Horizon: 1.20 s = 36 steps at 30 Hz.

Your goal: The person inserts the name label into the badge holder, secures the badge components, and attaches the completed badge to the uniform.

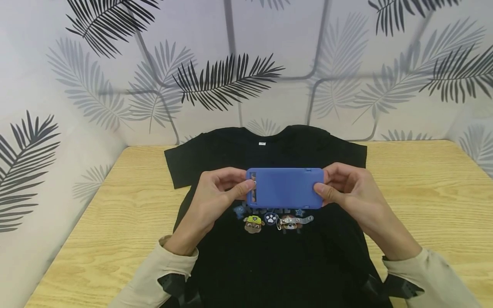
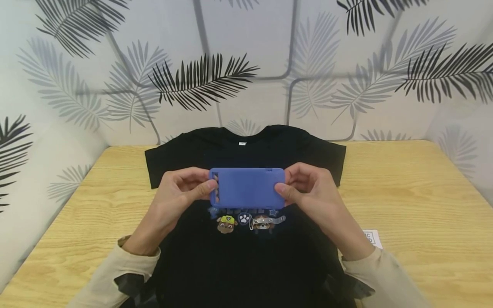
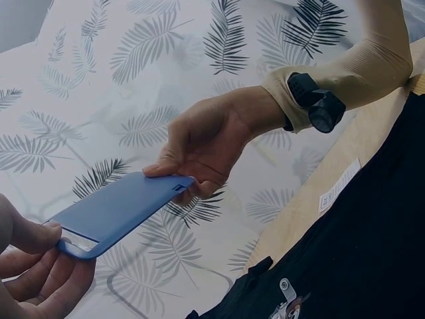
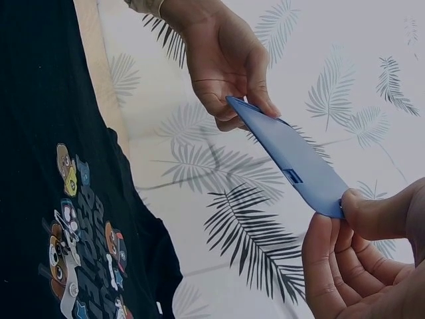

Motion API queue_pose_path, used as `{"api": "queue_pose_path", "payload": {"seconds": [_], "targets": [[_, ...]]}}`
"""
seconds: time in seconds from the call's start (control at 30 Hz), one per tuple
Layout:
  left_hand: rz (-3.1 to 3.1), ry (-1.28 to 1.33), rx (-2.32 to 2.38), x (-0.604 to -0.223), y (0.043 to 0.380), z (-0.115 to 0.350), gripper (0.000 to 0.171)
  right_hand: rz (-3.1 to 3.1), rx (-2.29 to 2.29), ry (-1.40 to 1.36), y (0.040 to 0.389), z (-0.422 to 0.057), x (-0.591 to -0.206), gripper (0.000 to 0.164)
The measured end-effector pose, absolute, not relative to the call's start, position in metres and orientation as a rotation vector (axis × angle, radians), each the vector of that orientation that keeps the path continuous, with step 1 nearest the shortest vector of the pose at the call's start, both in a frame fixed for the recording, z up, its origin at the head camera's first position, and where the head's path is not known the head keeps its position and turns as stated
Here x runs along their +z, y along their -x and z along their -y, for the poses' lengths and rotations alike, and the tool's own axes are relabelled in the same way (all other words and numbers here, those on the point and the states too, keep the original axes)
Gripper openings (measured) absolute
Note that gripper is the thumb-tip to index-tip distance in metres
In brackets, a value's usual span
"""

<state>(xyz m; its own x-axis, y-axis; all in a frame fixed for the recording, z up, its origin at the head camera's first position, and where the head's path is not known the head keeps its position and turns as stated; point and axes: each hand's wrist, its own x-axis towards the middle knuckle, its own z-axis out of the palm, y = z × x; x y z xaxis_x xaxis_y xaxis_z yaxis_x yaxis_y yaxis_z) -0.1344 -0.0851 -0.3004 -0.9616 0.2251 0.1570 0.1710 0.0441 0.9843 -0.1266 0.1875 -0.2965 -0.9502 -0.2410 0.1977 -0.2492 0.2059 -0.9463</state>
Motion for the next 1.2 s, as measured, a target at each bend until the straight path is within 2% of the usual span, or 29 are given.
{"api": "queue_pose_path", "payload": {"seconds": [1.2], "targets": [[-2.288, -0.435, 2.073, -0.3006, 0.1343, 0.0865, 0.019, 2.446, 1.885, -0.474, 0.1269, -0.1892, -0.2953, 0.015]]}}
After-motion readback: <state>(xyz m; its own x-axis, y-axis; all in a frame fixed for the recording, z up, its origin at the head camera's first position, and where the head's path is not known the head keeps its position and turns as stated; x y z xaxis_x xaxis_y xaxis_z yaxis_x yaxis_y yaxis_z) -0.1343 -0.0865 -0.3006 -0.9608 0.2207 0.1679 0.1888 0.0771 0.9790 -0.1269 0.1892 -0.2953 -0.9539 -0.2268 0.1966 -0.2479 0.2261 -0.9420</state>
